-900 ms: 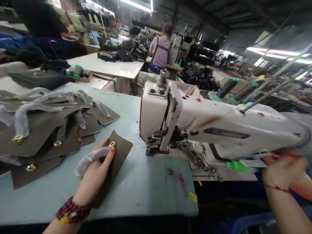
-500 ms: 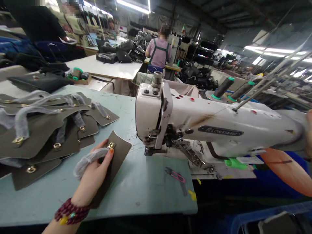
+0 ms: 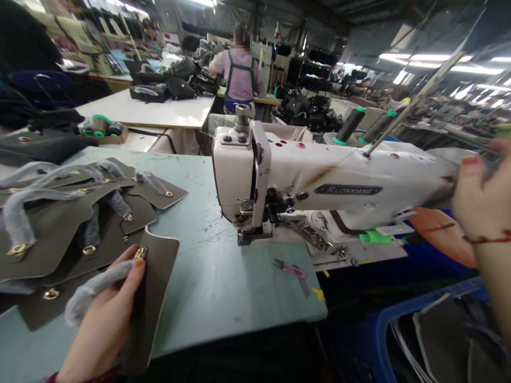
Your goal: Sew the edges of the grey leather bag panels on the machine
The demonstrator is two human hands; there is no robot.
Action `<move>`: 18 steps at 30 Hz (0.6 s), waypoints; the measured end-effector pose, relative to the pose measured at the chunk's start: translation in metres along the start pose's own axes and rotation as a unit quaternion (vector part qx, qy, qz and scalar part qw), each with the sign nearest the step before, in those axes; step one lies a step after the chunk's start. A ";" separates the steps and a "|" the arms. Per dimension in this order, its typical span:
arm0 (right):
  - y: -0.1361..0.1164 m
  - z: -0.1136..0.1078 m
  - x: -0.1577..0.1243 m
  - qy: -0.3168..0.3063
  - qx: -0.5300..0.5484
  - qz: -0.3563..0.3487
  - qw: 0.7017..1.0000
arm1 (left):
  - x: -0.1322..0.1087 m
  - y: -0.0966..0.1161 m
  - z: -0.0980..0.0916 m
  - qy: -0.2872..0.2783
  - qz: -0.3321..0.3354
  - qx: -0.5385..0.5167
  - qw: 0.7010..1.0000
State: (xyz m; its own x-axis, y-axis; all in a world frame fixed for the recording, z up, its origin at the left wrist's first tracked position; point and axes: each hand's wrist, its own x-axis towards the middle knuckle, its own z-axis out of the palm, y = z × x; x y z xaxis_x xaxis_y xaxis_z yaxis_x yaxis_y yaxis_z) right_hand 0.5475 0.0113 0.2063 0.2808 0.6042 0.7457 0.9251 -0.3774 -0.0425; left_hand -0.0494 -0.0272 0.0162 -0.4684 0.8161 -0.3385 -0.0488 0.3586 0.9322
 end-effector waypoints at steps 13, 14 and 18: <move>-0.166 0.057 -0.307 -0.310 0.167 -0.151 0.924 | -0.008 -0.009 -0.009 -0.035 0.004 0.028 0.999; -0.171 0.052 -0.305 -0.320 0.177 -0.141 0.920 | -0.007 -0.010 -0.009 -0.034 0.000 0.019 0.999; -0.210 0.021 -0.295 -0.384 0.277 -0.108 0.874 | -0.004 -0.011 -0.006 -0.014 0.002 0.020 1.000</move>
State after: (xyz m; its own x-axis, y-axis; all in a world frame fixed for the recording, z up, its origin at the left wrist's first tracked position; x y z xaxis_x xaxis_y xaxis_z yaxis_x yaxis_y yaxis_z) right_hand 0.2753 -0.0727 -0.0182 -0.0234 0.9927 0.1181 0.8998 0.0724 -0.4303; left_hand -0.0520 -0.0372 0.0083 -0.4435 0.8300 -0.3382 -0.0118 0.3720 0.9282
